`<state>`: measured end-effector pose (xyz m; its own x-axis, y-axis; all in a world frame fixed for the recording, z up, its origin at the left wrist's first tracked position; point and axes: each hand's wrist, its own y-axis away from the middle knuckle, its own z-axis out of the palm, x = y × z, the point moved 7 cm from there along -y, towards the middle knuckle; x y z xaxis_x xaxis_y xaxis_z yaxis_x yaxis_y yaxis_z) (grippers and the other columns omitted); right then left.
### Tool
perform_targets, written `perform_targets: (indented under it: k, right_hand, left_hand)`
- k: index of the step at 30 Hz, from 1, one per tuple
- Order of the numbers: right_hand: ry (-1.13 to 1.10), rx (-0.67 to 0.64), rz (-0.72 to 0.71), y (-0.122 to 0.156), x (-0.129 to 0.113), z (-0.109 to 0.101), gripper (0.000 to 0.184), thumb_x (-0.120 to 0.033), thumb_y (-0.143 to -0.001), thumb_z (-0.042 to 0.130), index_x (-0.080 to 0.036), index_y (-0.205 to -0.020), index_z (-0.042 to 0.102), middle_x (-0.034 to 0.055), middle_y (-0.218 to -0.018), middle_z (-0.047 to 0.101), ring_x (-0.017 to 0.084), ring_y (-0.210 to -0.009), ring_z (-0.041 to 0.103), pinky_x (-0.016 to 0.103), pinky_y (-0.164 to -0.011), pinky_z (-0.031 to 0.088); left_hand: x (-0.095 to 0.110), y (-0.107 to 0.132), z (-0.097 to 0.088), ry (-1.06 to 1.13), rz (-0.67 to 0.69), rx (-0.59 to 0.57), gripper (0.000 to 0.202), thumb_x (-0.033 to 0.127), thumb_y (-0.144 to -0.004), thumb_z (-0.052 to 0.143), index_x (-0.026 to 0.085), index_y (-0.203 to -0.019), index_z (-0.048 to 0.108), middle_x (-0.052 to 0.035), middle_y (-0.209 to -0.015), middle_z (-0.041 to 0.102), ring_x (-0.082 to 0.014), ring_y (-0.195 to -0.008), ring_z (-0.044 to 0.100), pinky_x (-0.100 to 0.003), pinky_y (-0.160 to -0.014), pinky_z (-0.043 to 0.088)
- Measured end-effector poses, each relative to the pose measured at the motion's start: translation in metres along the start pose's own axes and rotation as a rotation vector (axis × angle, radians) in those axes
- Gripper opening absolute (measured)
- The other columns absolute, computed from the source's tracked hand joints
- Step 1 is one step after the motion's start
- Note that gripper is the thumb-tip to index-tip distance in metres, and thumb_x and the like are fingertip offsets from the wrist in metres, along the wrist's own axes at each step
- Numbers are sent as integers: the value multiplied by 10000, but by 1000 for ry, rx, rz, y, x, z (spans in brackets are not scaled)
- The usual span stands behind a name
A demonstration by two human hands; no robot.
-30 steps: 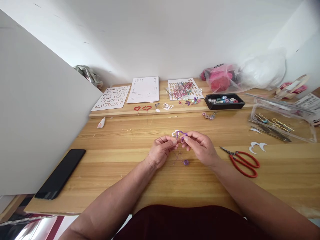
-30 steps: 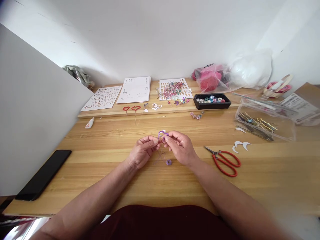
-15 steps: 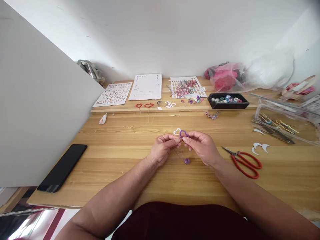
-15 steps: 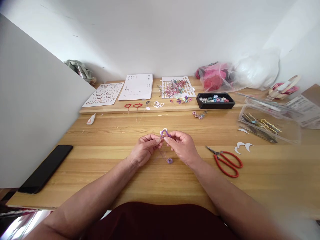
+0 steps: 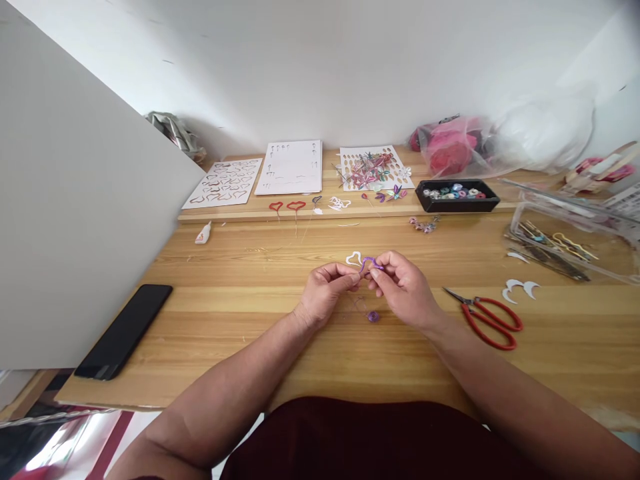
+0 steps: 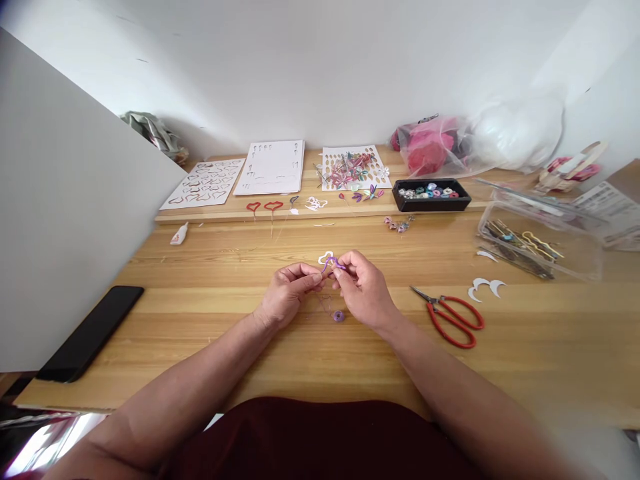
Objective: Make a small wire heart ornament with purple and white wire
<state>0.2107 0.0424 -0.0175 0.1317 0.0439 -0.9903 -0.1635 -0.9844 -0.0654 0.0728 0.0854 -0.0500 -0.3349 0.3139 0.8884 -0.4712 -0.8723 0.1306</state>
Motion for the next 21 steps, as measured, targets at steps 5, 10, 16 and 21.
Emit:
perform_targets:
  k: [5, 10, 16, 21]
  right_hand:
    - [-294, -26, 133, -1, 8, 5, 282, -343, -739, 794, -194, -926, 644, 31, -852, 713, 142, -703, 622, 268, -580, 482]
    - [-355, 18, 139, -1, 13, 4, 265, -321, -707, 831, -191, -893, 695, 27, -852, 710, 138, -707, 616, 264, -580, 480]
    - [-304, -5, 82, -3, 15, 4, 288, -297, -734, 810, -204, -994, 730, 50, -938, 740, 148, -746, 630, 259, -576, 492]
    - [-285, -10, 47, -3, 11, 3, 261, -290, -750, 797, -207, -987, 728, 53, -962, 745, 149, -754, 640, 262, -586, 501]
  left_hand:
    - [2, 0, 0, 119, -34, 39, 217, 269, -626, 871, 123, -691, 724, -40, -748, 726, -106, -677, 608, -265, -732, 467]
    - [4, 2, 4, 167, -63, 28, 228, 256, -611, 880, 113, -696, 724, -47, -744, 721, -107, -665, 608, -265, -709, 460]
    - [2, 2, 6, 215, -103, -8, 216, 247, -629, 869, 105, -696, 720, -46, -686, 698, -106, -637, 600, -260, -692, 464]
    - [1, 3, 9, 248, -136, -38, 190, 214, -641, 862, 97, -693, 722, -48, -676, 687, -98, -623, 590, -237, -667, 464]
